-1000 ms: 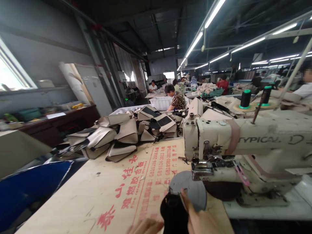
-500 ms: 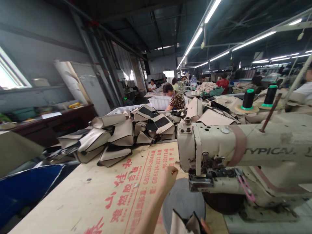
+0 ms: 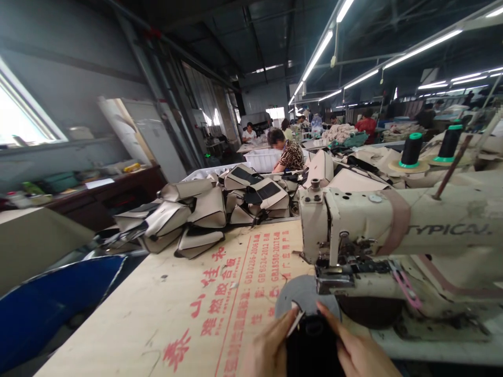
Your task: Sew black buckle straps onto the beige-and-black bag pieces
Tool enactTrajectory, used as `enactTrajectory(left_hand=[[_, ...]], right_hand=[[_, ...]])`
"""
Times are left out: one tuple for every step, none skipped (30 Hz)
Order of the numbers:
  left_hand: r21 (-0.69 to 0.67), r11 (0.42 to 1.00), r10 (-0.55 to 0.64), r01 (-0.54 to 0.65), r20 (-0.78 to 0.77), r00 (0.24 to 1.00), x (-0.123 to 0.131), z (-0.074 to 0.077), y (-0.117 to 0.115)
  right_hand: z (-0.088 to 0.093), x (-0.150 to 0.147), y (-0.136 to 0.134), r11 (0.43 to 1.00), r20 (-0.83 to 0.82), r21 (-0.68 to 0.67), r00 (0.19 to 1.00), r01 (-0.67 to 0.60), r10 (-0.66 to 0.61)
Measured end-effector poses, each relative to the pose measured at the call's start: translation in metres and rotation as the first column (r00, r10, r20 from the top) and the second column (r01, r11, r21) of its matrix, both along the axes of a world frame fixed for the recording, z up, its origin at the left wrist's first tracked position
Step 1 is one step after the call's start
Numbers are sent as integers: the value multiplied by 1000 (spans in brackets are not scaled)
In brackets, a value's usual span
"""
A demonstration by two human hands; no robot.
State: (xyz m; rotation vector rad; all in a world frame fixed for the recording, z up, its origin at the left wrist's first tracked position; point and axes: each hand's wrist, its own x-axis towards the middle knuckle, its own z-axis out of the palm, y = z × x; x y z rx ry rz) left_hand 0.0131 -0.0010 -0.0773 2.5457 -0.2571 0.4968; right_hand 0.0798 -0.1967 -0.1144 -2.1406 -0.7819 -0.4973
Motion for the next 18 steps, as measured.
enactTrajectory(left_hand=[[-35,999,-30,27,-70,997,8,10,5],[-63,997,-58,50,-129,990,15,21,8],[-79,994,-84,72,-173,981,21,31,10],[-76,992,-115,101,-200,973,25,38,11],[-64,991,-132,121,-212,968,27,44,11],[-47,990,-140,132,-213,967,28,47,10],[-34,989,-145,141,-205,968,28,49,8],[-25,990,-143,141,-185,972,29,49,6],[-21,991,-135,134,-156,978,29,48,5],[-17,992,-130,128,-128,983,30,46,4],[-9,991,-132,132,-108,985,32,46,4],[3,989,-150,151,-101,983,33,46,4],[21,982,-183,186,-107,977,34,47,6],[43,971,-228,235,-125,966,35,48,8],[65,955,-277,289,-152,949,35,50,10],[82,939,-316,334,-173,933,35,51,13],[91,927,-344,365,-184,921,34,52,15],[88,921,-358,378,-185,915,32,52,16]], right_hand=[[4,5,-2,996,-57,-66,996,-66,62],[8,11,-5,984,-117,-124,986,-130,115],[12,16,-7,970,-168,-162,974,-179,152],[16,20,-8,962,-199,-176,965,-207,171],[21,23,-10,956,-218,-175,956,-236,196],[25,26,-10,949,-228,-165,946,-269,229],[28,28,-11,943,-235,-149,937,-296,257],[30,30,-10,940,-232,-128,931,-318,283],[31,31,-9,936,-221,-105,926,-335,307],[32,32,-8,931,-208,-87,920,-355,331],[31,34,-7,923,-195,-74,913,-377,358],[30,36,-6,912,-186,-68,903,-405,387],[29,39,-6,899,-183,-67,891,-433,415],[29,41,-6,880,-188,-73,873,-469,450],[31,43,-6,855,-196,-82,850,-511,489],[33,45,-7,825,-196,-97,824,-556,532],[37,46,-9,795,-188,-118,799,-595,571],[41,47,-10,765,-176,-146,778,-627,603]])
